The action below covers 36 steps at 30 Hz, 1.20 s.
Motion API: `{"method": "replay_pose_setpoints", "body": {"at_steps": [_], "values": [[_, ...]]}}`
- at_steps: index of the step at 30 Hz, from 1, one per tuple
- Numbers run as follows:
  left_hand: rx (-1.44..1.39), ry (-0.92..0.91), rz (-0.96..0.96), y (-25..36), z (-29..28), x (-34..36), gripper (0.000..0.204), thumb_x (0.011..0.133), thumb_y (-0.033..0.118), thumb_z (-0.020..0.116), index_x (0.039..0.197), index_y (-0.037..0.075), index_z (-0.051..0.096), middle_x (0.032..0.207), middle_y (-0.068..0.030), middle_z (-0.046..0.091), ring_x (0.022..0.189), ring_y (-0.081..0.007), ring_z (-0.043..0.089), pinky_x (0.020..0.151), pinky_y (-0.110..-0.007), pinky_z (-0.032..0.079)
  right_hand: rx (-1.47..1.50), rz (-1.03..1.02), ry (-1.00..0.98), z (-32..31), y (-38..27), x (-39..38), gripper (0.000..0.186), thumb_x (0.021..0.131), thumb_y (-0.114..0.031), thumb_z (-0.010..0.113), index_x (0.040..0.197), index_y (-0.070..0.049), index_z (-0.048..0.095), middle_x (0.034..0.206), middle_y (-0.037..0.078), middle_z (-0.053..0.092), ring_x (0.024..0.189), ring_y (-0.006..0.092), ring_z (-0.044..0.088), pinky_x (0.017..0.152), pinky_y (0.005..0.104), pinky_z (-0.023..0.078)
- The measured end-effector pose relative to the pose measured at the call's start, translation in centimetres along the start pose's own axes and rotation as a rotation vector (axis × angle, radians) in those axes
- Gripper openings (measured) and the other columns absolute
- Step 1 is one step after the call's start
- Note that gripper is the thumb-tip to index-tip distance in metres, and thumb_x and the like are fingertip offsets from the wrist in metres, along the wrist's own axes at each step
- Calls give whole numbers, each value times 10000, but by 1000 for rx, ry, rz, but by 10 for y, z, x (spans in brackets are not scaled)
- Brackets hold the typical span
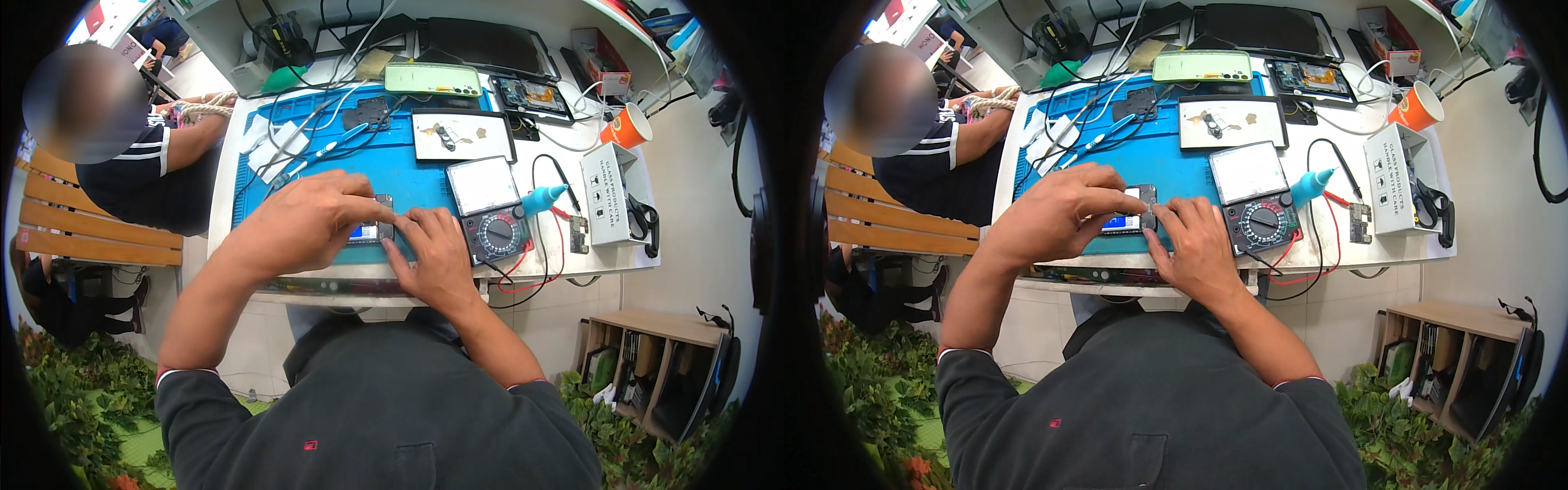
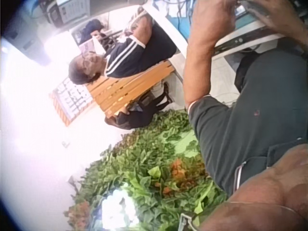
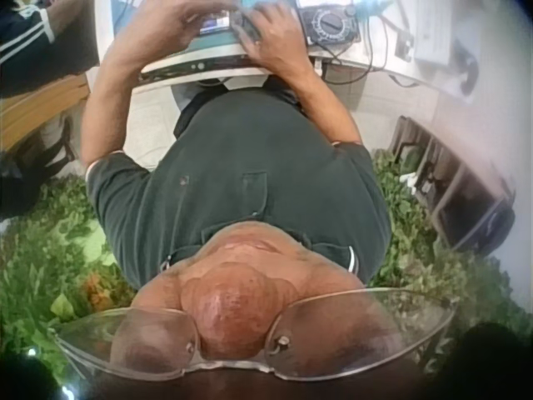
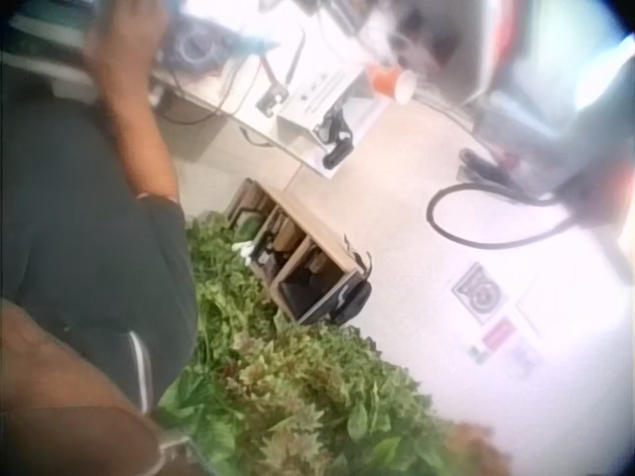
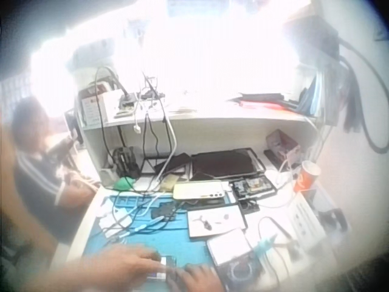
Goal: The person uses a screwdriver to loosen and remove small screws from the internal components of a disassembled mobile phone, then uses their hands to detach and lift the motherboard and other internal parts from the phone frame.
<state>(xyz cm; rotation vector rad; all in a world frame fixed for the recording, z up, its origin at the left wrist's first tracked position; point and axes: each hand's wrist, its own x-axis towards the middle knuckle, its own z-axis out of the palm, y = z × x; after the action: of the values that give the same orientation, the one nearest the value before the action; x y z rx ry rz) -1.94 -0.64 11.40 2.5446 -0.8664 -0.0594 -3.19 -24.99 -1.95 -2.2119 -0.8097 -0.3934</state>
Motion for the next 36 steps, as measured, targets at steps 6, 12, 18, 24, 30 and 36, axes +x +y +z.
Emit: {"method": "replay_pose_setpoints", "body": {"at_steps": [6,12,18,24,30,36], "values": [[-19,49,-12,-9,9,0,243,1005,182,878,1243,129,877,948,-102,730,878,-346,751,784,-478,592,-6,-5,20,2,0,-2,373,961,-166,879,1290,-19,781,1213,137,731,1136,339,660,954,486,522],[11,-13,-59,0,1,6,245,1008,163,865,1252,154,884,928,-87,727,886,-339,749,788,-479,592,-10,-8,21,2,2,-1,374,955,-168,893,1283,-27,783,1217,138,736,1112,347,665,954,484,543],[59,-54,134,-5,0,12,261,1017,149,847,1276,160,878,1004,-85,763,934,-342,766,792,-473,594,-10,-12,20,1,0,-1,362,967,-166,883,1284,-24,783,1206,135,737,1123,347,663,954,487,531],[38,-78,120,-11,6,18,310,1015,143,845,1324,152,852,1057,-94,801,964,-347,786,821,-471,605,-4,-13,22,2,1,-2,357,964,-166,890,1275,-29,782,1208,138,738,1118,355,665,955,491,541],[42,-90,-12,5,0,23,267,1012,123,839,1277,131,864,996,-113,810,954,-362,803,869,-467,628,2,-22,25,5,4,-4,360,971,-164,879,1295,-42,784,1194,123,730,1123,344,659,950,488,520],[38,-61,127,-5,4,22,242,1006,113,837,1246,108,871,998,-127,838,933,-367,807,851,-486,630,-10,-39,24,4,1,-2,325,974,-157,880,1271,-51,799,1178,106,731,1121,333,660,934,485,516]]}}
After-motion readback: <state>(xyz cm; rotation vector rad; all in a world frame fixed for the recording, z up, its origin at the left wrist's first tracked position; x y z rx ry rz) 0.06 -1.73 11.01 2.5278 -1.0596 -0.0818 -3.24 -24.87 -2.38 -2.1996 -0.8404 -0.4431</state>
